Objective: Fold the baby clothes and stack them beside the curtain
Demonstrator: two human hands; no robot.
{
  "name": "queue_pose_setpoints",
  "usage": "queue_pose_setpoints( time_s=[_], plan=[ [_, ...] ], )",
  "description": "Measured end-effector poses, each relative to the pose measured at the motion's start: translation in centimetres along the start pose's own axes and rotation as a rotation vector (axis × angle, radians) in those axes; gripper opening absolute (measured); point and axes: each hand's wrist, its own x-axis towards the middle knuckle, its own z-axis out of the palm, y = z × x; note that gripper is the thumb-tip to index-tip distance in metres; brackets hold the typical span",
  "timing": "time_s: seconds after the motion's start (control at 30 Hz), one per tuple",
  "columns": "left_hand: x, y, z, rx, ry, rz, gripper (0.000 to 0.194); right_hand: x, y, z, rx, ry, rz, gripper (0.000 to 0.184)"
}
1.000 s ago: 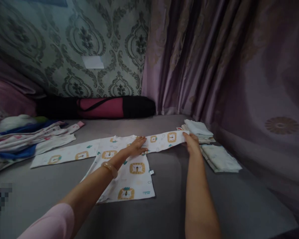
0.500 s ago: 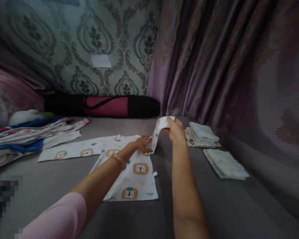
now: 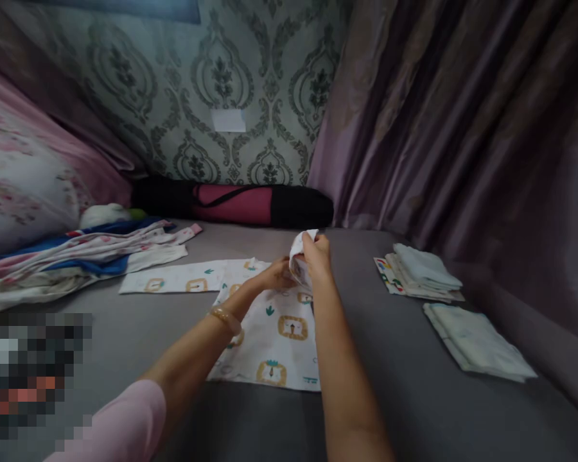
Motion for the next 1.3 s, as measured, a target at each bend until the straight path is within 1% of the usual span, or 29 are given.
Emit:
queue_pose_setpoints(
  time_s=[0.07, 0.13, 0.17, 0.23, 0.3, 0.4, 0.5, 0.57, 0.67, 0.73, 0.8, 0.87, 0.93, 0.97, 1.0, 1.03, 1.07, 1.1, 1.17, 1.2, 1.23, 1.27, 1.3],
  plan=[
    [-2.2, -1.3, -2.1, 0.04, 0.052, -0.158, 0.04, 0.4, 1.3, 0.9, -0.084, -0.002, -0.025, 0.012],
    [-4.7, -2.3, -3.9, 0.052, 0.115, -0.314, 0.035, 0.7, 2.9, 2.1, -0.201, -0.018, -0.079, 0.017],
    [-5.8, -2.7, -4.6, 0.036, 0.152, -0.367, 0.031, 0.7, 3.7, 2.8, -0.266, -0.028, -0.112, 0.019],
    [-7.8, -3.4, -5.4, -0.025, 0.223, -0.448, 0.027, 0.7, 5.3, 4.2, -0.409, -0.039, -0.171, 0.024],
    [-8.9, -3.9, -5.5, -0.091, 0.284, -0.496, 0.025, 0.5, 6.8, 5.7, -0.558, -0.039, -0.188, 0.029],
    [-8.9, -4.5, -5.0, -0.148, 0.365, -0.507, 0.024, -0.1, 8.8, 7.7, -0.701, -0.069, -0.169, 0.034],
    [-8.2, -5.1, -4.7, -0.272, 0.434, -0.578, 0.028, -1.0, 10.3, 9.2, -0.765, -0.144, -0.161, 0.03],
    [-7.9, -5.3, -4.8, -0.406, 0.454, -0.642, 0.029, -1.6, 10.9, 9.9, -0.815, -0.2, -0.162, 0.027],
    [-7.9, -5.2, -5.5, -0.541, 0.461, -0.645, 0.034, -2.7, 11.3, 10.7, -0.871, -0.258, -0.178, 0.027],
    [-8.2, -5.2, -5.8, -0.545, 0.477, -0.628, 0.038, -3.3, 11.4, 11.0, -0.892, -0.28, -0.196, 0.027],
    [-8.3, -5.2, -6.0, -0.477, 0.514, -0.626, 0.041, -3.8, 11.4, 11.0, -0.885, -0.327, -0.22, 0.024],
    [-8.4, -5.4, -5.9, -0.394, 0.549, -0.646, 0.043, -4.1, 11.2, 10.6, -0.811, -0.44, -0.224, 0.019],
    [-8.3, -5.6, -5.6, -0.349, 0.55, -0.658, 0.049, -4.0, 10.6, 9.5, -0.66, -0.576, -0.17, 0.018],
    [-8.4, -5.7, -5.4, -0.337, 0.543, -0.653, 0.052, -3.7, 10.1, 8.7, -0.572, -0.619, -0.127, 0.018],
    [-8.4, -5.8, -5.2, -0.323, 0.537, -0.637, 0.055, -3.4, 9.5, 7.8, -0.491, -0.632, -0.086, 0.018],
    [-8.4, -5.8, -5.1, -0.304, 0.534, -0.612, 0.056, -2.9, 8.9, 6.7, -0.416, -0.615, -0.053, 0.017],
    [-8.5, -5.9, -5.0, -0.281, 0.539, -0.583, 0.056, -2.2, 8.2, 5.5, -0.357, -0.566, -0.038, 0.015],
    [-8.6, -5.9, -5.0, -0.258, 0.55, -0.553, 0.055, -1.4, 7.6, 4.3, -0.308, -0.49, -0.036, 0.014],
    [-8.8, -5.9, -5.3, -0.212, 0.579, -0.504, 0.052, 0.3, 6.6, 1.8, -0.273, -0.269, -0.06, 0.015],
    [-8.8, -5.9, -5.5, -0.189, 0.594, -0.49, 0.052, 1.2, 6.3, 0.7, -0.305, -0.158, -0.086, 0.018],
    [-8.9, -5.8, -5.7, -0.166, 0.608, -0.482, 0.052, 1.9, 6.2, -0.3, -0.347, -0.074, -0.112, 0.02],
    [-9.0, -5.8, -5.9, -0.141, 0.619, -0.479, 0.054, 2.4, 6.3, -1.2, -0.392, -0.013, -0.135, 0.022],
    [-9.0, -5.8, -6.1, -0.115, 0.622, -0.478, 0.056, 2.7, 6.5, -1.8, -0.425, 0.019, -0.149, 0.023]
  ],
)
